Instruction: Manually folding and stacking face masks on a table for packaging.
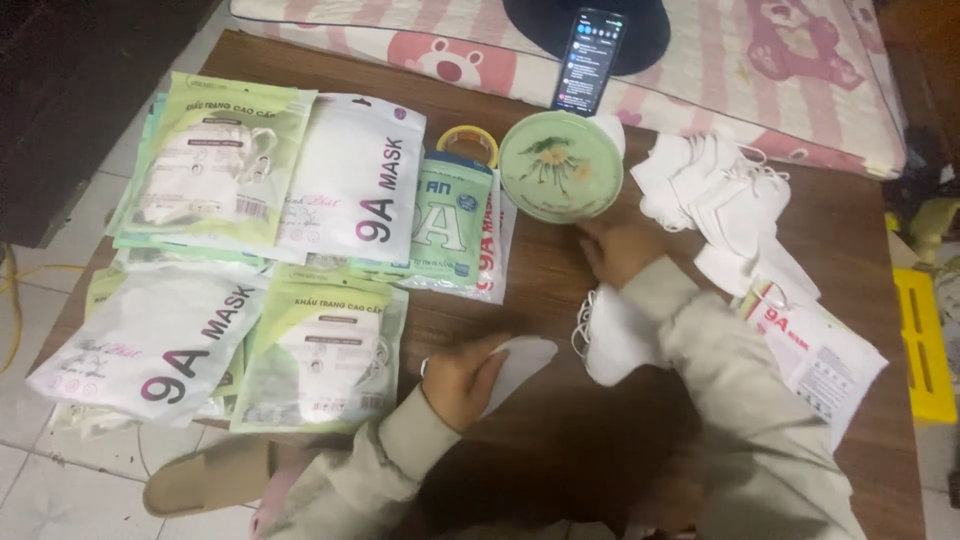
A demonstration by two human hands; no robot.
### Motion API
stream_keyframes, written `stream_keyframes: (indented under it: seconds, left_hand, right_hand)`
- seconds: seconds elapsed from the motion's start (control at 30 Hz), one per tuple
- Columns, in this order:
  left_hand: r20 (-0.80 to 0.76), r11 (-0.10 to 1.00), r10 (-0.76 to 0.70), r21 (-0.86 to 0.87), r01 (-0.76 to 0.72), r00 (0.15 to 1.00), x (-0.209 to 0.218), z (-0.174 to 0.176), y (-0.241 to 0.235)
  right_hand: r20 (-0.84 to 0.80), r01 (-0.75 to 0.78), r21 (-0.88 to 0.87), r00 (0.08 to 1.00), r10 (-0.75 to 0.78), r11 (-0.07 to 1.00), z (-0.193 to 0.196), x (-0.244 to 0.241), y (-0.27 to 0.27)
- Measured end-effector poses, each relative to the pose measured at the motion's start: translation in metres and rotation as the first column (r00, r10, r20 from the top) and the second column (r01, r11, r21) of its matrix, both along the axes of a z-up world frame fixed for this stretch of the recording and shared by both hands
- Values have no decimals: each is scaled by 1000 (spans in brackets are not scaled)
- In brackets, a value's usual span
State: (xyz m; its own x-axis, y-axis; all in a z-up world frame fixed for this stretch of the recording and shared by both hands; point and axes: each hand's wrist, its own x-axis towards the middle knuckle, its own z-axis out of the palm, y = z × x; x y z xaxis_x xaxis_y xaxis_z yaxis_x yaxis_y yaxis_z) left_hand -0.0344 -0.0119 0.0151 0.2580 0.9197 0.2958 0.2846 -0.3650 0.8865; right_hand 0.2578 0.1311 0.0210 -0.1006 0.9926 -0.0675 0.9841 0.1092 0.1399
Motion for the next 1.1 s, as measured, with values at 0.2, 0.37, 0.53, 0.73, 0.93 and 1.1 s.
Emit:
stream_keyframes:
  seconds: [0.2,0.37,0.53,0.73,0.93,1.1]
  left_hand:
    - [53,996,42,-83,-38,998,10,-6,3]
    - [143,947,60,-321,-11,988,16,-36,16]
    - [192,875,98,-484,7,976,28,-70,31]
    - [303,913,68,-402,63,951,33,-55,23]
    - [202,985,-68,-140,97,977,42,-117,37]
    - [-40,966,-113,-240,100,993,43,-125,40]
  right_hand:
    - [-92,154,-105,982,-164,982,-6,57,-98]
    - [-322,368,-161,857,-401,916,-61,64,-120]
    - [-435,463,-154,762,-481,873,-47,58,-120]
    - [-300,488,-366,744,-597,792,-15,44,-114]
    - [-506,563,-269,608,-612,782,-61,68,-105]
    - [-612,533,-277,544,-575,799,-25,49,-107]
